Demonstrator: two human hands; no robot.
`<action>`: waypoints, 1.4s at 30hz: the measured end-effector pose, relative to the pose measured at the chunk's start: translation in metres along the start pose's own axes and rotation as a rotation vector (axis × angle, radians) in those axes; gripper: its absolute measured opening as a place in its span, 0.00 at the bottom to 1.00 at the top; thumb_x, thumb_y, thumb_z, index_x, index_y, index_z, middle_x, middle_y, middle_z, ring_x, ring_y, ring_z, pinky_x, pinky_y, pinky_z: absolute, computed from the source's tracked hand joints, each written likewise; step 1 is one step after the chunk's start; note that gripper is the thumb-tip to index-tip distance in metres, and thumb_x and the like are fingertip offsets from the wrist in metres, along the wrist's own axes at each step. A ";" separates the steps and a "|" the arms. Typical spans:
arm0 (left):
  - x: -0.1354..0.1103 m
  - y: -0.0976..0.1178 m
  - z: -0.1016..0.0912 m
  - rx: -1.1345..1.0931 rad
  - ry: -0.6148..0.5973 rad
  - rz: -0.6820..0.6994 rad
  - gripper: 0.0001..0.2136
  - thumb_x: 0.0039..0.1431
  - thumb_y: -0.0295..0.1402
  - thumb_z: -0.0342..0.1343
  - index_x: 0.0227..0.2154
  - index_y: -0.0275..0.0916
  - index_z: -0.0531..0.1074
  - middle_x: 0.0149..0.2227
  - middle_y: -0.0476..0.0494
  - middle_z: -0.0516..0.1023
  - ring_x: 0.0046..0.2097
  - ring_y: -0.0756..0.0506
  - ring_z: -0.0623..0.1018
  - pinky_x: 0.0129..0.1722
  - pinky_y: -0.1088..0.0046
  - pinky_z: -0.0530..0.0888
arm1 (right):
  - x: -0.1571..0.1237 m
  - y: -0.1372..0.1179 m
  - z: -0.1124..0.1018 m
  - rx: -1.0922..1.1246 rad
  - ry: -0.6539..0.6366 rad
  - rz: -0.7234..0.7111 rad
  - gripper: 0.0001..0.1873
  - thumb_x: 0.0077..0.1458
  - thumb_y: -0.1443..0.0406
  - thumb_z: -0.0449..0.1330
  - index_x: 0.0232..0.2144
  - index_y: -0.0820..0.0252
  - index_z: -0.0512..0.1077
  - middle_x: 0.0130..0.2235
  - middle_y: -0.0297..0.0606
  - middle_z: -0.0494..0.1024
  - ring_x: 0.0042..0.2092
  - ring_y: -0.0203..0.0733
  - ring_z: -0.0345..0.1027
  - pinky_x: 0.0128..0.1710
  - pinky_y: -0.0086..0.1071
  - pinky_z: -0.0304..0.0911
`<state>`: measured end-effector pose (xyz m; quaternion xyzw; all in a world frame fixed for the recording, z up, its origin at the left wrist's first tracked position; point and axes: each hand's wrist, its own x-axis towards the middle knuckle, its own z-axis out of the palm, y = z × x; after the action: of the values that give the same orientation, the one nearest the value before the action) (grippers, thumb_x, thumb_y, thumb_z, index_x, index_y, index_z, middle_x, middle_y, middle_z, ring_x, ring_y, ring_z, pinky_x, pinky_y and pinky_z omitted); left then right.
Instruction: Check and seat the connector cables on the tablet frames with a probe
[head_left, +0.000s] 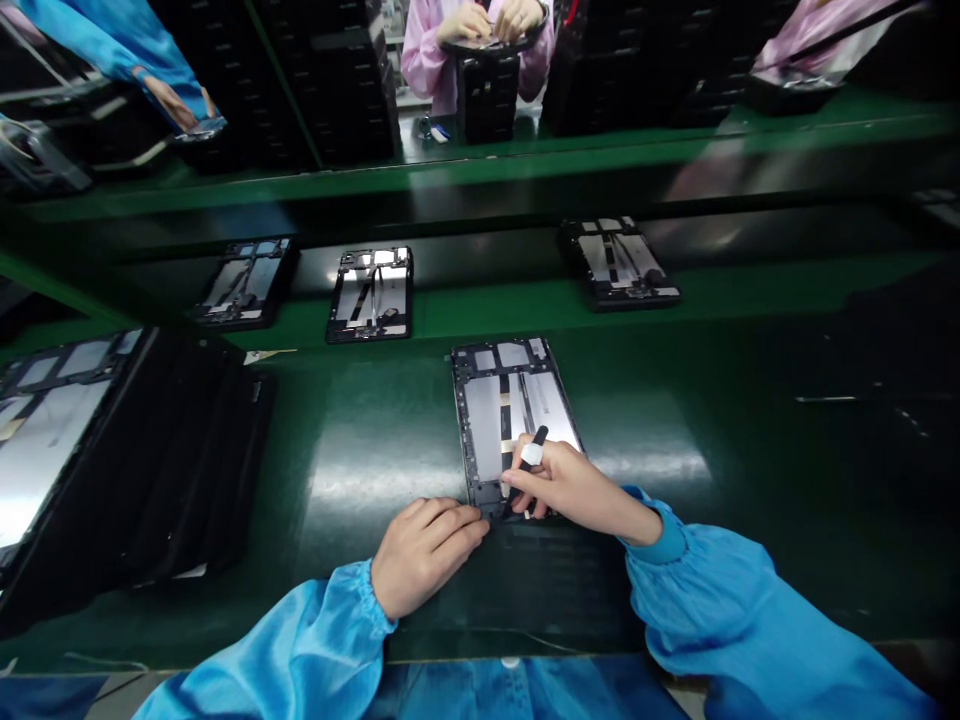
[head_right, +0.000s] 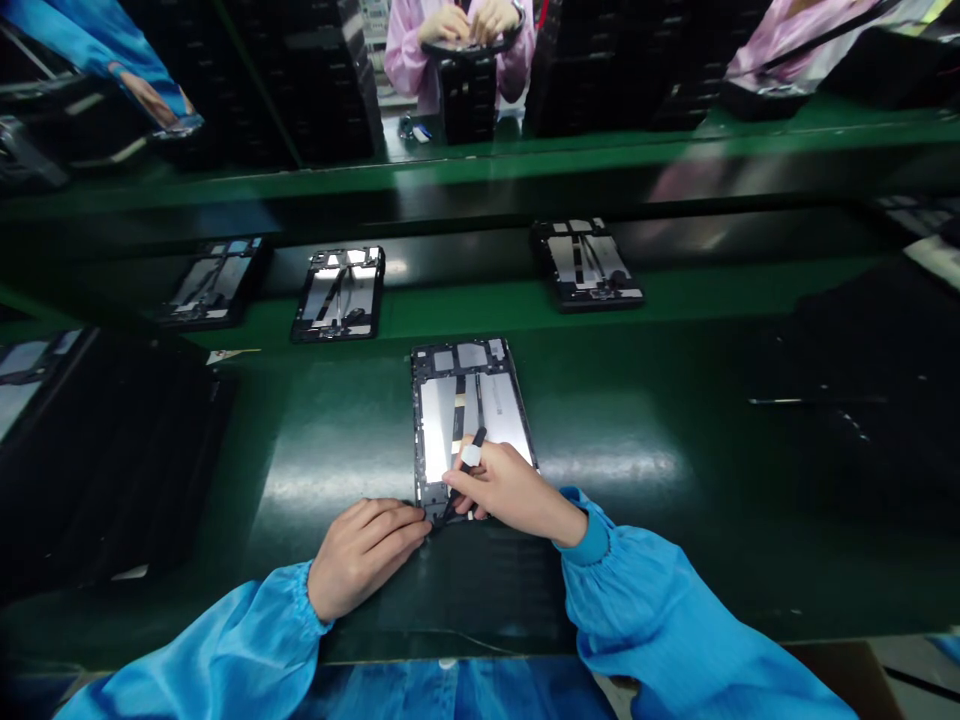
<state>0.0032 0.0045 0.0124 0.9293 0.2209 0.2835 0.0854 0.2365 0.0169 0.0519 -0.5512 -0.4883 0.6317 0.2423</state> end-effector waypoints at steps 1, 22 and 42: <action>0.000 0.000 0.000 0.001 -0.001 0.000 0.08 0.66 0.26 0.53 0.45 0.36 0.73 0.42 0.44 0.79 0.42 0.47 0.75 0.38 0.71 0.70 | 0.000 0.000 0.000 -0.004 0.001 -0.002 0.14 0.53 0.56 0.62 0.29 0.59 0.64 0.21 0.29 0.72 0.29 0.41 0.78 0.22 0.25 0.70; -0.003 0.000 -0.002 0.060 -0.054 0.031 0.12 0.67 0.25 0.50 0.51 0.36 0.71 0.44 0.43 0.78 0.44 0.46 0.74 0.38 0.70 0.70 | -0.001 0.004 0.000 0.003 0.010 -0.018 0.13 0.54 0.56 0.62 0.29 0.58 0.65 0.22 0.30 0.74 0.30 0.41 0.78 0.23 0.26 0.70; 0.005 0.005 -0.004 -0.028 -0.020 -0.093 0.08 0.68 0.30 0.51 0.46 0.38 0.73 0.40 0.43 0.78 0.40 0.48 0.76 0.38 0.71 0.73 | -0.012 0.002 -0.013 0.220 0.072 -0.047 0.20 0.50 0.50 0.64 0.29 0.58 0.62 0.23 0.32 0.76 0.26 0.39 0.77 0.20 0.24 0.69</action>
<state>0.0069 0.0023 0.0195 0.9195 0.2589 0.2730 0.1136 0.2526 0.0107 0.0566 -0.5321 -0.4198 0.6553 0.3336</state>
